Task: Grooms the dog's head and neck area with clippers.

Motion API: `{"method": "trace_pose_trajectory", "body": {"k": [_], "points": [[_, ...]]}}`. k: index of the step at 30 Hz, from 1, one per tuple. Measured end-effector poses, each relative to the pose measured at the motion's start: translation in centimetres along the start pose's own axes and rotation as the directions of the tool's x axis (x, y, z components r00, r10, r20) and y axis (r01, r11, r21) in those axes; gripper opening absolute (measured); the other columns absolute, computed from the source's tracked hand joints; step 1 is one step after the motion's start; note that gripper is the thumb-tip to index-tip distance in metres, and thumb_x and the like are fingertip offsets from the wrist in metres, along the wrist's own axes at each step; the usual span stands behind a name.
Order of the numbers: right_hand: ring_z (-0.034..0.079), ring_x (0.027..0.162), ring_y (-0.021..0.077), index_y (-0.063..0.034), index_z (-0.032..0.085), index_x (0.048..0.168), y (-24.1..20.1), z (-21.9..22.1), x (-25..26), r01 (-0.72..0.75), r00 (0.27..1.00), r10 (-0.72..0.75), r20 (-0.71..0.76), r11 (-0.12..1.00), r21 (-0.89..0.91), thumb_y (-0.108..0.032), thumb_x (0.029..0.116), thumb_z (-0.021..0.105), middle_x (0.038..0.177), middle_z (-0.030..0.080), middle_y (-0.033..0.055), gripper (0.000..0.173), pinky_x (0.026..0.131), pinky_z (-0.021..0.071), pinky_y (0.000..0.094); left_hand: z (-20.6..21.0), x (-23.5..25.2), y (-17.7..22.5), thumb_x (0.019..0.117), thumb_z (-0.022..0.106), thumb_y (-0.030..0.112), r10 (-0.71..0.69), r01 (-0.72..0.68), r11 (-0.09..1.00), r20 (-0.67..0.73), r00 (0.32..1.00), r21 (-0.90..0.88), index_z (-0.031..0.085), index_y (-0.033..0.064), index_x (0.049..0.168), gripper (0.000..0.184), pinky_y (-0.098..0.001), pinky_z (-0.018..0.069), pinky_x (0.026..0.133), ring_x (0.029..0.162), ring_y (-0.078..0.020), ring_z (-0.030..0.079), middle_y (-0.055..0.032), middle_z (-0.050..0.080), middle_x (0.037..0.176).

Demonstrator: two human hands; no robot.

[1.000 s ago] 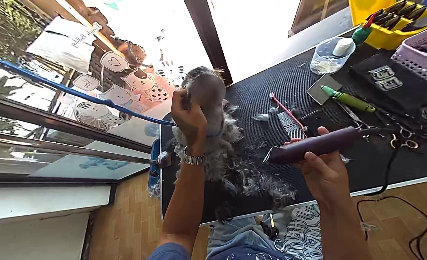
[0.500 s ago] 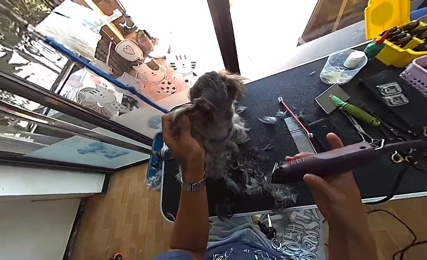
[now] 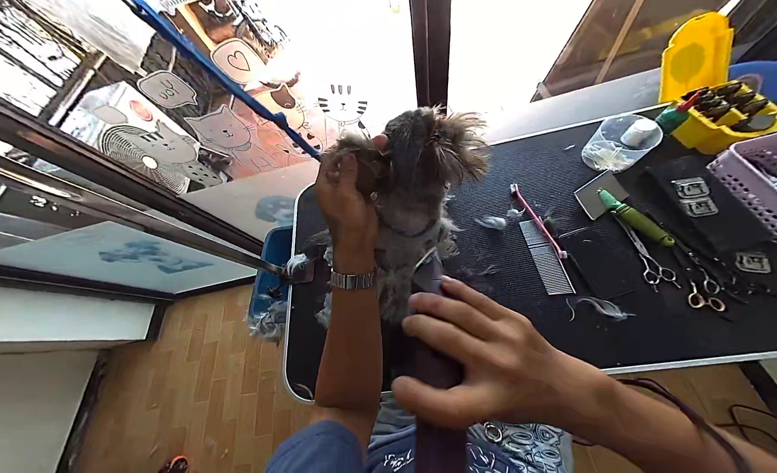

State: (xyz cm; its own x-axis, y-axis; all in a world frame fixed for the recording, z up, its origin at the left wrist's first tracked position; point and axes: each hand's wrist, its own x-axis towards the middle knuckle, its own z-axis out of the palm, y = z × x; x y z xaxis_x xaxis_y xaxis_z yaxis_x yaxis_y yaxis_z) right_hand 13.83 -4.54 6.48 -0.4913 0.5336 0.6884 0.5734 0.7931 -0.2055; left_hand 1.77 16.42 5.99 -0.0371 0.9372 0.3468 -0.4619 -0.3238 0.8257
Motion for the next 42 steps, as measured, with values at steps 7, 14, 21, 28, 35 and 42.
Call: {"method": "trace_pose_trajectory", "body": {"k": [7, 14, 21, 28, 35, 42], "points": [[0.063, 0.112, 0.0403, -0.0152, 0.063, 0.123, -0.5, 2.2, 5.8, 0.282, 0.791, -0.230, 0.567, 0.959, -0.004, 0.004, 0.1027, 0.045, 0.108, 0.064, 0.0182, 0.033, 0.108, 0.0422, 0.0663, -2.7, -0.3, -1.5, 0.1121, 0.030, 0.019, -0.262, 0.277, 0.878, 0.093, 0.961, -0.389, 0.054, 0.0077, 0.123, 0.029, -0.0408, 0.0572, 0.094, 0.108, -0.0232, 0.070, -0.0119, 0.071, 0.117], [0.063, 0.107, 0.0389, -0.0096, 0.065, 0.112, -0.7, 3.3, 9.0, 0.346, 0.618, -0.142, 0.773, 0.932, -0.105, 0.009, 0.0980, 0.049, 0.105, 0.064, 0.0191, 0.028, 0.107, 0.0407, 0.0672, -3.0, -0.2, -2.0, 0.1096, 0.028, 0.013, -0.237, 0.360, 0.826, 0.313, 0.920, -0.434, 0.062, 0.0118, 0.109, 0.034, -0.0359, 0.0591, 0.089, 0.100, -0.0175, 0.072, -0.0071, 0.075, 0.106], [0.065, 0.101, 0.0379, -0.0084, 0.065, 0.109, -2.2, 3.8, 9.4, 0.300, 0.583, -0.020, 0.812, 0.934, -0.192, 0.010, 0.0974, 0.050, 0.099, 0.064, 0.0182, 0.027, 0.103, 0.0456, 0.0652, -1.3, -1.0, -2.4, 0.1084, 0.036, 0.009, -0.272, 0.418, 0.797, 0.359, 0.893, -0.436, 0.063, 0.0084, 0.108, 0.026, -0.0343, 0.0599, 0.085, 0.095, -0.0172, 0.072, -0.0090, 0.074, 0.103], [0.064, 0.103, 0.0385, -0.0101, 0.064, 0.114, -1.8, 2.5, 9.8, 0.283, 0.574, 0.037, 0.818, 0.929, -0.240, 0.008, 0.0992, 0.048, 0.101, 0.063, 0.0186, 0.028, 0.104, 0.0427, 0.0676, -0.9, -2.1, -3.5, 0.1021, 0.045, 0.004, -0.250, 0.392, 0.742, 0.318, 0.915, -0.543, 0.045, 0.0067, 0.135, 0.033, -0.0341, 0.0565, 0.093, 0.107, -0.0151, 0.066, -0.0077, 0.065, 0.120], [0.064, 0.107, 0.0401, -0.0094, 0.062, 0.116, -3.2, 2.5, 9.9, 0.267, 0.552, 0.005, 0.834, 0.946, -0.182, 0.009, 0.1000, 0.044, 0.104, 0.063, 0.0196, 0.030, 0.102, 0.0463, 0.0647, -0.8, -0.5, -5.3, 0.0997, 0.049, -0.003, -0.313, 0.407, 0.764, 0.264, 0.912, -0.500, 0.054, 0.0033, 0.122, 0.024, -0.0375, 0.0562, 0.094, 0.102, -0.0161, 0.066, -0.0071, 0.066, 0.109], [0.063, 0.112, 0.0416, -0.0097, 0.063, 0.117, -4.6, 2.6, 9.7, 0.224, 0.580, -0.041, 0.814, 0.968, -0.110, 0.007, 0.1025, 0.040, 0.107, 0.064, 0.0196, 0.031, 0.103, 0.0450, 0.0664, -0.6, -1.7, -3.9, 0.1001, 0.052, 0.000, -0.359, 0.486, 0.716, 0.334, 0.872, -0.501, 0.061, 0.0069, 0.110, 0.015, -0.0339, 0.0593, 0.085, 0.089, -0.0131, 0.069, -0.0044, 0.070, 0.097]]}}
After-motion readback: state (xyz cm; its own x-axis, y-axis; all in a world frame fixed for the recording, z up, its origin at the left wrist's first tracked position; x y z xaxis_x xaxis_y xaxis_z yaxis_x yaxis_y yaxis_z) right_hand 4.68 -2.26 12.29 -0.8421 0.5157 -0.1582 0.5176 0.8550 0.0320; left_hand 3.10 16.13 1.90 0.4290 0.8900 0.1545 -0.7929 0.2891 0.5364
